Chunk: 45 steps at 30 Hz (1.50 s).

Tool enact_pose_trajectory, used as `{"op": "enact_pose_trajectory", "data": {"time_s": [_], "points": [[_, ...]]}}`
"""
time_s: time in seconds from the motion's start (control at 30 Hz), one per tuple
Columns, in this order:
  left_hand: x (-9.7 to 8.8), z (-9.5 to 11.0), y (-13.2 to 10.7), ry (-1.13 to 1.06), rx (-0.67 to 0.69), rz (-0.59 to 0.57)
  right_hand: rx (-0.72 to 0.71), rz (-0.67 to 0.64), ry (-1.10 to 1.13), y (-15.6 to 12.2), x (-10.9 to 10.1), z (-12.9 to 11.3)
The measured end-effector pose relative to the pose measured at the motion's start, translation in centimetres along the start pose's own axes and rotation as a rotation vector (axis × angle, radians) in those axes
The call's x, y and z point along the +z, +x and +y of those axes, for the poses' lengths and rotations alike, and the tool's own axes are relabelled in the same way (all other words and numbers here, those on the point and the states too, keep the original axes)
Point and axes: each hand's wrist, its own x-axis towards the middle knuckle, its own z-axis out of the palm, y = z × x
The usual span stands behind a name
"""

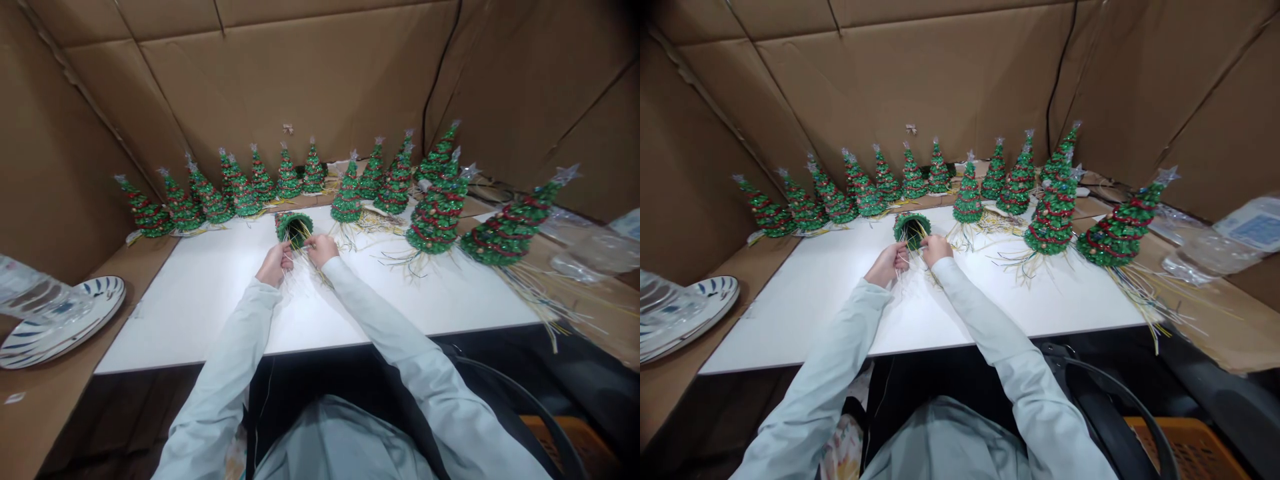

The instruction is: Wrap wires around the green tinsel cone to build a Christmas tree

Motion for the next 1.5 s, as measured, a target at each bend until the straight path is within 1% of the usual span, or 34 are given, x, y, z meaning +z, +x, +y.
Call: {"op": "enact_pose_trajectory", "data": {"time_s": [0.17,0.3,0.47,0.53,0.67,0.77,0.9,1.1,1.2,1.27,1.37,1.5], "points": [[0.1,0.1,-0.3,-0.025,-0.014,0.001,0.071,0.053,0.092,0.3,-0.1,0.5],[-0.1,0.3,-0.3,-0.017,-0.047,0.006,0.075,0.069,0.051,0.1,-0.3,0.4],[-0.4,0.4,-0.3,0.083,-0.042,-0.028,0.085,0.058,-0.012,-0.1,-0.7,0.1],[-0.4,0.5,-0.3,0.072,-0.068,-0.035,0.071,0.059,-0.015,-0.2,-0.8,-0.1],[-0.3,0.6,-0.3,0.010,-0.146,-0.087,0.021,0.095,-0.028,-0.3,-0.8,-0.5],[-0.1,0.6,-0.4,0.040,-0.154,-0.095,0.017,0.080,-0.013,-0.4,-0.5,-0.5],[0.3,0.4,-0.7,0.139,-0.093,-0.049,-0.001,0.084,-0.019,-0.2,0.0,-0.2],[0.6,-0.1,-1.3,0.364,0.112,0.058,-0.024,0.093,0.009,0.0,0.2,0.0],[0.6,-0.4,-1.3,0.413,0.210,0.114,-0.016,0.099,0.031,0.0,0.1,0.0],[0.6,-0.6,-1.2,0.412,0.251,0.144,-0.002,0.105,0.038,-0.1,0.0,0.0],[0.6,-0.7,-1.1,0.387,0.261,0.165,0.034,0.103,0.048,0.0,0.0,0.0],[0.6,-0.4,-1.2,0.336,0.191,0.138,0.052,0.101,0.077,0.3,0.1,0.1]]}}
